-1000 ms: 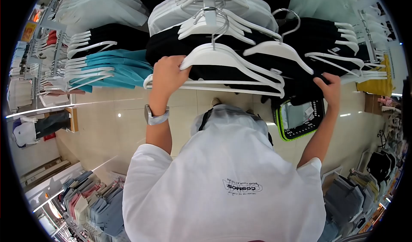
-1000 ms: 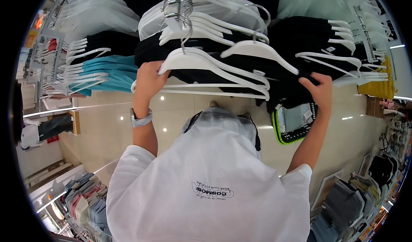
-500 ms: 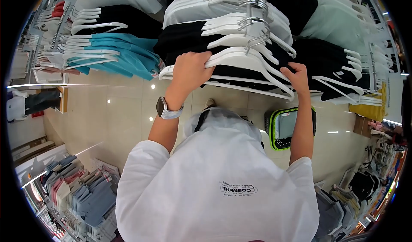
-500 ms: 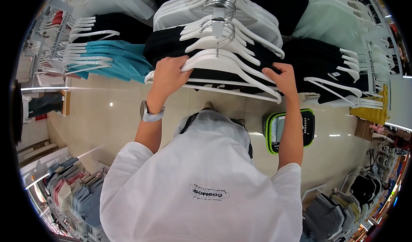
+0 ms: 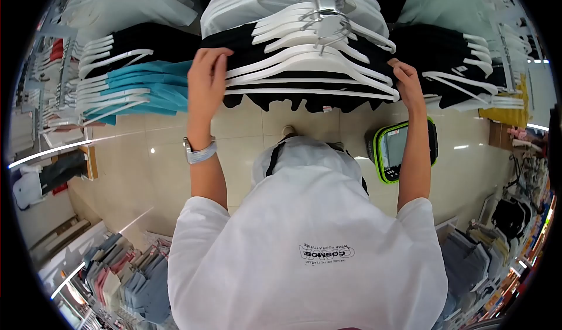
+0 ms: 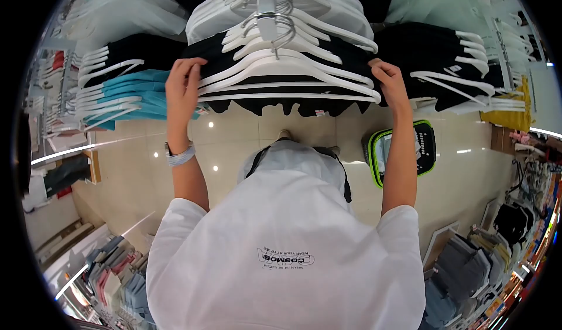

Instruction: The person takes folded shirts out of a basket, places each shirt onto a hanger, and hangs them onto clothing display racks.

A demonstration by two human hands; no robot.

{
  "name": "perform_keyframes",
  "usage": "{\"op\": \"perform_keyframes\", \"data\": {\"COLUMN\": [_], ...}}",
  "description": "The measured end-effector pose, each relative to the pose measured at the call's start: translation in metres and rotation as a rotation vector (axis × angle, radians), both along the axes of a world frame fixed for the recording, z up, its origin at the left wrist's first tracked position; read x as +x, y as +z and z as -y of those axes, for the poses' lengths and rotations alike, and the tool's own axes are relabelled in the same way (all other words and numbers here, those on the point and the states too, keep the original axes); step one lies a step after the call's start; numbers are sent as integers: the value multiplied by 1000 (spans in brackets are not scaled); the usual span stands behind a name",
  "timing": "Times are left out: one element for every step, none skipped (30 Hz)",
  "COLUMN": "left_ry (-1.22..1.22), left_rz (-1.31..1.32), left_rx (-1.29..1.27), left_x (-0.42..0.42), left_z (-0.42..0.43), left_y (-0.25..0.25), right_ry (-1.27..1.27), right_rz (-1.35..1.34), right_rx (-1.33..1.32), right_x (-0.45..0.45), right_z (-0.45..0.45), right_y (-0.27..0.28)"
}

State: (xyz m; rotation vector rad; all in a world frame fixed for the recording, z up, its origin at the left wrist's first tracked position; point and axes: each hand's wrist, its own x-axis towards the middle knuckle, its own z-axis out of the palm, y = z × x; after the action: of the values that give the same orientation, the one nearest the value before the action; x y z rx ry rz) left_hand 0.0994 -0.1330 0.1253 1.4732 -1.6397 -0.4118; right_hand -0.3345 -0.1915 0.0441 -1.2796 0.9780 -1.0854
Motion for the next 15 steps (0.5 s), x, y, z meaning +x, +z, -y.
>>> {"op": "perform_keyframes", "data": {"left_ry": [-17,-6,8,-9,-21,-26,-31,-28,-43,-72,-102,-136,-150,-186,-221], "left_rz": [2,22,45,74,79,98,117,127,135,156,177,190,199,150,100], "left_rx": [1,63,126,135,136,189,241,308,310,344,377,382,383,428,473], "left_x": [4,6,10,18,25,30,35,40,45,51,54,54,57,63,64], "left_z": [1,0,0,1,2,1,0,-1,0,0,0,1,2,3,4], "left_y": [0,1,3,-3,-6,-7,-7,-7,-10,-15,-19,-21,-26,-33,-34], "right_ry": [-39,-54,-63,-71,-84,-127,-172,-188,-198,-208,-224,-222,-219,-219,-234], "right_rz": [42,44,95,149,154,174,194,200,209,218,225,192,158,168,174], "right_rx": [43,43,106,169,170,182,194,195,180,165,169,192,214,219,217], "right_x": [-3,-8,-14,-16,-19,-19,-19,-20,-19,-17,-16,-15,-14,-13,-12], "right_z": [-3,-6,-8,-12,-16,-21,-26,-31,-35,-40,-42,-41,-40,-40,-40], "right_y": [-6,-14,-23,-28,-33,-36,-37,-37,-32,-28,-26,-24,-24,-25,-27]}}
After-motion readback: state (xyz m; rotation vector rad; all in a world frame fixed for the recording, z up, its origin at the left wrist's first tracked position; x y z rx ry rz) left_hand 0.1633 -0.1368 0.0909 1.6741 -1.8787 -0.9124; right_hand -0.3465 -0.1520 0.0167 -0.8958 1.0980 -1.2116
